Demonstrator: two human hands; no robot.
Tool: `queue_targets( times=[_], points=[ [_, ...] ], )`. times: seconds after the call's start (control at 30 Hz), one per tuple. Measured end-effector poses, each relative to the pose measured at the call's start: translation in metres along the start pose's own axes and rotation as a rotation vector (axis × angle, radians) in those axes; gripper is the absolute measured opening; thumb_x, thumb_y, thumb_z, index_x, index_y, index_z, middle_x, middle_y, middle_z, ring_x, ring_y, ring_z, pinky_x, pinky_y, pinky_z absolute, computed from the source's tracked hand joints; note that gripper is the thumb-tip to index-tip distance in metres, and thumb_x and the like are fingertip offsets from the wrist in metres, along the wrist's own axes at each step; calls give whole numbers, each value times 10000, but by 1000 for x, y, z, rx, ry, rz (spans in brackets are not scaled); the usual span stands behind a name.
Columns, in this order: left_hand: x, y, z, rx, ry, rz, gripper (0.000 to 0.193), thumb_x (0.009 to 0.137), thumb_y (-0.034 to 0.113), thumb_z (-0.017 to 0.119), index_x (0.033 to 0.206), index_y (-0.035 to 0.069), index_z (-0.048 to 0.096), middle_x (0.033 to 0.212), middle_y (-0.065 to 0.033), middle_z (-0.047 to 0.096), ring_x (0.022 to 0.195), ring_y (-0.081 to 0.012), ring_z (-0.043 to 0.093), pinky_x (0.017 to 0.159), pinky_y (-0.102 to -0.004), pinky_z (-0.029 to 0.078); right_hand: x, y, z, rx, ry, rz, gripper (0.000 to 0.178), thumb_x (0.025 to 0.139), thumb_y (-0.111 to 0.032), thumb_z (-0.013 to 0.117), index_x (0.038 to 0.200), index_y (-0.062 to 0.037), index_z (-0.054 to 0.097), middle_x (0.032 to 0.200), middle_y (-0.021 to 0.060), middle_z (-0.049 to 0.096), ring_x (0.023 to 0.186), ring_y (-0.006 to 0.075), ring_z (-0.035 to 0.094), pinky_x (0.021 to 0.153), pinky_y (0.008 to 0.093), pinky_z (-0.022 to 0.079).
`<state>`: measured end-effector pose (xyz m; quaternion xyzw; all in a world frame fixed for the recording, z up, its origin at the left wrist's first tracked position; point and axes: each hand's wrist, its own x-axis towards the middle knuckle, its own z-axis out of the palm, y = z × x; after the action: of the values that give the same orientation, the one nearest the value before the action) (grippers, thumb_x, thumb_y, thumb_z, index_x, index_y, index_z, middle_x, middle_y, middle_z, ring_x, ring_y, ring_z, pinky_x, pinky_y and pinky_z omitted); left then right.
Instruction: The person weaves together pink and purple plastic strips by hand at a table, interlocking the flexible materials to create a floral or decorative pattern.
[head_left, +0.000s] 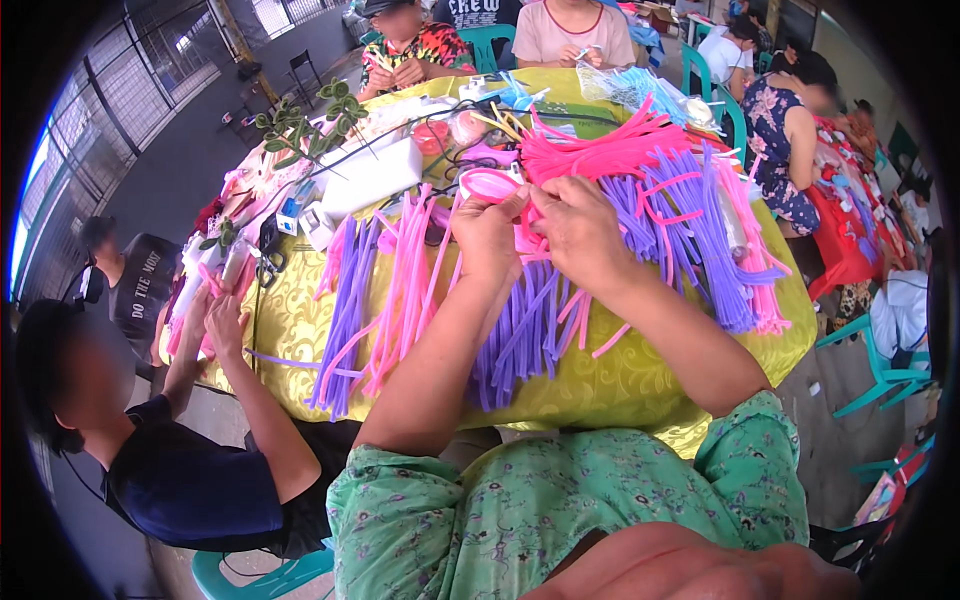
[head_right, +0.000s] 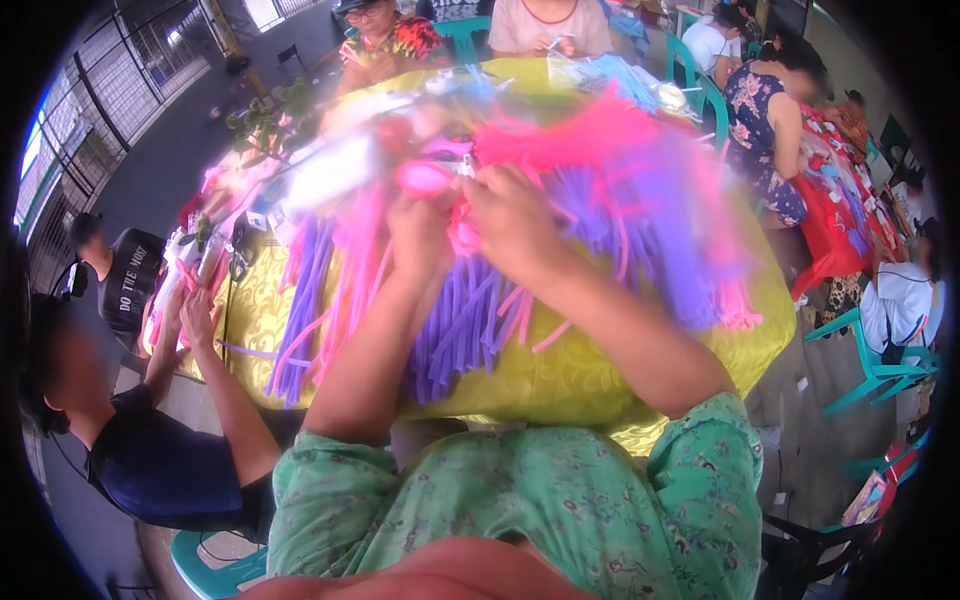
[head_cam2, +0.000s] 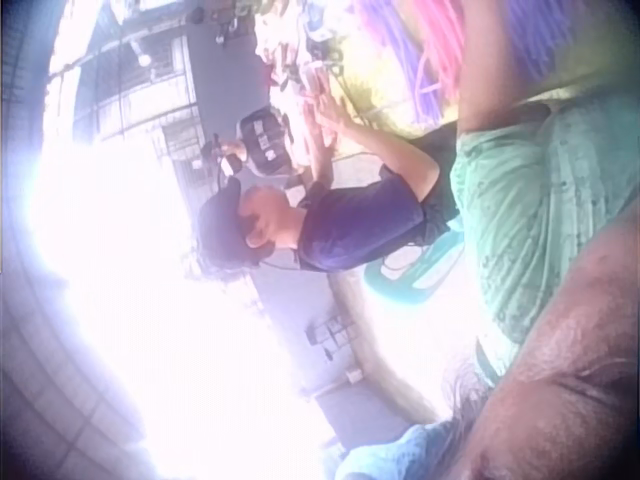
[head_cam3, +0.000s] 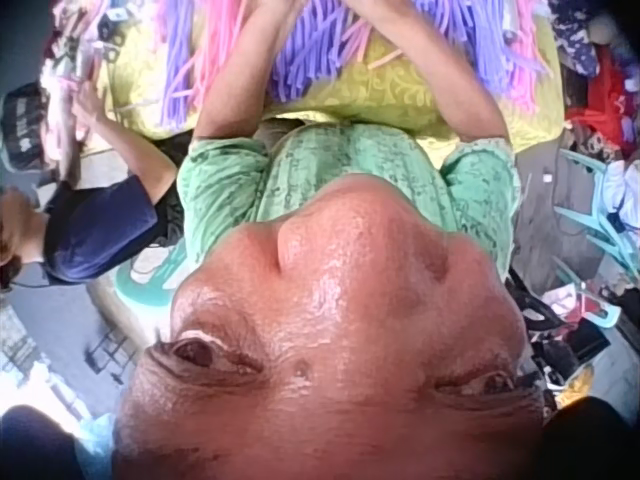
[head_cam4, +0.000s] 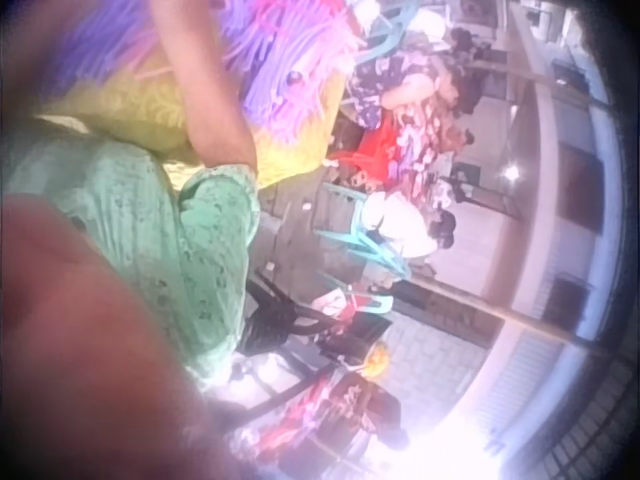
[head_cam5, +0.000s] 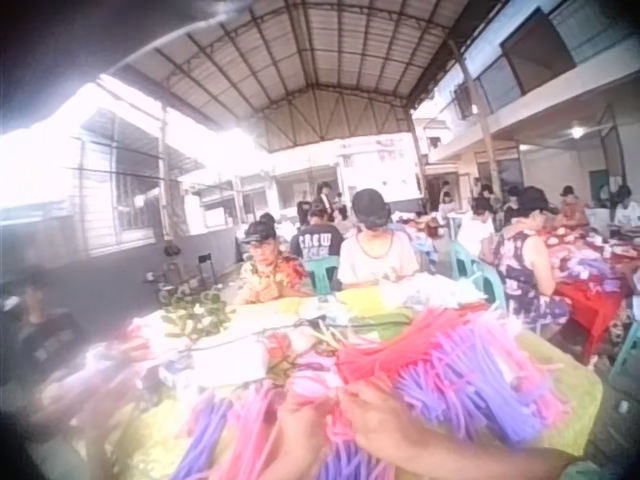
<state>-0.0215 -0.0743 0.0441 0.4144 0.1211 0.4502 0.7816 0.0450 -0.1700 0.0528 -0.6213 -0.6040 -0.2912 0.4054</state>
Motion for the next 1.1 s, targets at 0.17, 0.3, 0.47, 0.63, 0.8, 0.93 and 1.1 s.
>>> queue_targets(
  times=[0.17,0.3,0.47,0.63,0.8,0.93,1.1],
  points=[
    [7,-5,-7,-152,-52,-156,87,700,-57,610,761,2,590,741,-61,602,624,-140,565,582,-245,443,-4,10,9,-83,16,-80,231,674,-2,518,898,13,572,823,121,548,802,284,526,694,376,426],
    [2,-5,-3,-209,-33,-188,86,717,-44,604,776,16,582,737,-65,598,636,-143,567,590,-259,451,-4,8,7,-83,36,-82,150,678,-43,536,822,-8,561,811,115,547,762,276,525,675,363,424],
    [-4,0,0,-236,-41,-292,55,752,4,603,798,20,576,742,-69,593,648,-151,570,589,-266,451,-1,18,8,-161,131,-246,184,602,26,592,783,15,563,755,116,544,671,263,532,589,331,444],
    [0,-5,-7,-296,-83,-341,45,769,47,606,802,40,575,734,-52,583,656,-146,552,631,-257,444,3,17,6,-161,152,-308,186,591,57,584,770,17,556,739,118,534,661,268,527,574,330,440],
    [-8,3,2,-308,-89,-319,54,769,47,608,805,48,568,742,-48,579,666,-141,536,646,-243,431,5,15,7,28,194,-186,96,660,69,575,744,31,548,675,101,538,592,239,526,545,313,435],
    [-1,-5,1,-315,-71,-295,62,753,20,613,795,35,570,741,-55,585,664,-141,542,629,-244,433,5,8,7,744,17,624,24,732,48,563,749,32,560,671,70,567,576,176,532,534,282,430],
    [2,-11,-4,-219,-219,-240,72,726,-28,617,739,36,587,696,-58,595,621,-146,545,608,-274,446,7,30,-2,1320,-176,966,48,733,26,582,779,22,571,684,67,575,560,134,525,533,258,428]
  ],
)
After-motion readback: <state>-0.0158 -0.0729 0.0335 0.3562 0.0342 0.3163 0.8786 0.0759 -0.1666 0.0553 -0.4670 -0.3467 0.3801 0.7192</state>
